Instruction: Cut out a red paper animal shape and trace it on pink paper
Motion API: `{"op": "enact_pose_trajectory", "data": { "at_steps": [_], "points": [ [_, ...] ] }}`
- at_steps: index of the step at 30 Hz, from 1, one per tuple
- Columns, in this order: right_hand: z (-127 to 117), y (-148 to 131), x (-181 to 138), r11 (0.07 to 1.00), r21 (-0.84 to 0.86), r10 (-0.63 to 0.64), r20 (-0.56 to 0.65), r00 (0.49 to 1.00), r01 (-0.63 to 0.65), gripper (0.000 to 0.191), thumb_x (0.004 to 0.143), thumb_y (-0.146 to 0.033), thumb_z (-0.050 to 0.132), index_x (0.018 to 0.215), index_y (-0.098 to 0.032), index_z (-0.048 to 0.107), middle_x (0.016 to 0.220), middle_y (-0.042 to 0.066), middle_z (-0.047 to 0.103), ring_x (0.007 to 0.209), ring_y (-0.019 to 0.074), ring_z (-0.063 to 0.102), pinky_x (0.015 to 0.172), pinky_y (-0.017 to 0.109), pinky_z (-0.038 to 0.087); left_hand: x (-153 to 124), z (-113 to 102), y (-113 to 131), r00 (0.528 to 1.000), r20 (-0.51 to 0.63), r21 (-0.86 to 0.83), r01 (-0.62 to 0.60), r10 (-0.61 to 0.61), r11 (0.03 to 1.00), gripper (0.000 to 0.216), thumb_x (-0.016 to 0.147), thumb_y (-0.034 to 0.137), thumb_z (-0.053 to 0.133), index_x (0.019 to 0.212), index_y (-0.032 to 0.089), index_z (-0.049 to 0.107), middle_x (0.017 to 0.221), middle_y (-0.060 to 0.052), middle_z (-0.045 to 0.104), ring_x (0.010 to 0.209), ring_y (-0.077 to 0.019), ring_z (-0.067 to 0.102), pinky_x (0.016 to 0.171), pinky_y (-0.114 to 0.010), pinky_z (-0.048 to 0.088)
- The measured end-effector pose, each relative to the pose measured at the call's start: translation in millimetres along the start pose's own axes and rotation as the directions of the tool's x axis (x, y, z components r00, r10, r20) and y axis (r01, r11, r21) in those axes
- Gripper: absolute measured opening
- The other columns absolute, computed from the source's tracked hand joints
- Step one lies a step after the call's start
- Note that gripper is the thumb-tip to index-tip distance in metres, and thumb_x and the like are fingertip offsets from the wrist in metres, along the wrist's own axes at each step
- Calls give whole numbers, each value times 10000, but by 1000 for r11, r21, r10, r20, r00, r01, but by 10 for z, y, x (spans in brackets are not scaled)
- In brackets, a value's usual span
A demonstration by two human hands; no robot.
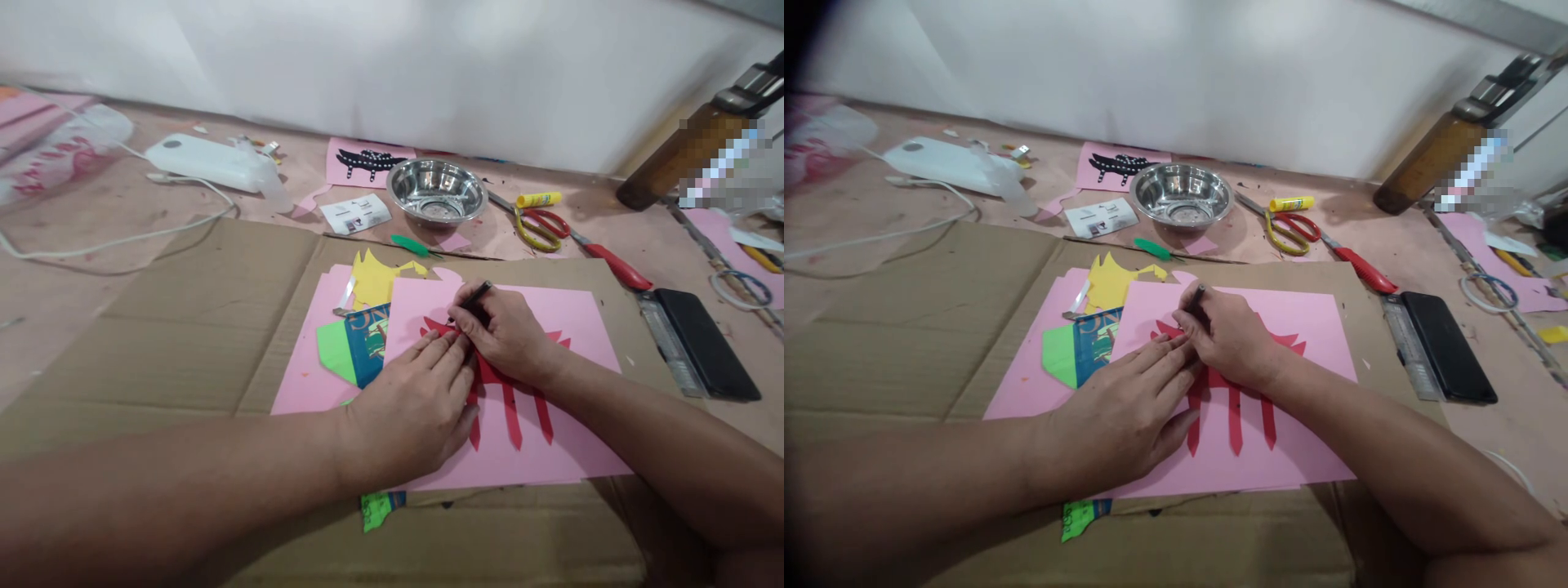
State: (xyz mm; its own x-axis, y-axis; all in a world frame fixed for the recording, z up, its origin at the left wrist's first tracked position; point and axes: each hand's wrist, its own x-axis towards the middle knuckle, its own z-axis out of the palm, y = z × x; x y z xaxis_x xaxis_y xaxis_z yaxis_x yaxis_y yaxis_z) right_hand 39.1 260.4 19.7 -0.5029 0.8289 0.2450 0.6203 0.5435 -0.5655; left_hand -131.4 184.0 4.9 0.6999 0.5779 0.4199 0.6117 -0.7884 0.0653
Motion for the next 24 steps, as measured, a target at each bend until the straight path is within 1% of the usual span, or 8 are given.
{"op": "enact_pose_trajectory", "data": {
  "at_steps": [5, 14, 24],
  "points": [
    [2, -4, 6, 1000, 19, -11, -6, 1000, 11, 131, 922, -267, 520, 855, -187, 598, 809, 56, 696, 702, 164, 613, 648, 277, 452, -5, -3, 0, 1000, -5, 12, -7, 7, 1000, 376, 946, 300, 509, 1125, 12, 672, 1192, -245, 686, 1154, -322, 646, 1053, -451, 479],
    [3, -34, 26, 999, 49, 17, 21, 1000, -18, 103, 911, -267, 536, 859, -192, 584, 803, 43, 685, 702, 162, 601, 654, 281, 443, 6, -6, 3, 1000, -9, 21, -11, 11, 1000, 351, 948, 297, 514, 1102, 27, 676, 1146, -227, 700, 1147, -311, 646, 1067, -447, 462],
    [13, -16, 21, 999, 42, -18, -1, 1000, 18, 112, 906, -264, 506, 853, -191, 572, 803, 49, 678, 698, 168, 597, 659, 289, 447, 11, -5, 6, 999, -31, 32, -21, 22, 999, 363, 958, 290, 490, 1092, 14, 682, 1126, -232, 708, 1102, -318, 666, 1026, -447, 492]
  ]
}}
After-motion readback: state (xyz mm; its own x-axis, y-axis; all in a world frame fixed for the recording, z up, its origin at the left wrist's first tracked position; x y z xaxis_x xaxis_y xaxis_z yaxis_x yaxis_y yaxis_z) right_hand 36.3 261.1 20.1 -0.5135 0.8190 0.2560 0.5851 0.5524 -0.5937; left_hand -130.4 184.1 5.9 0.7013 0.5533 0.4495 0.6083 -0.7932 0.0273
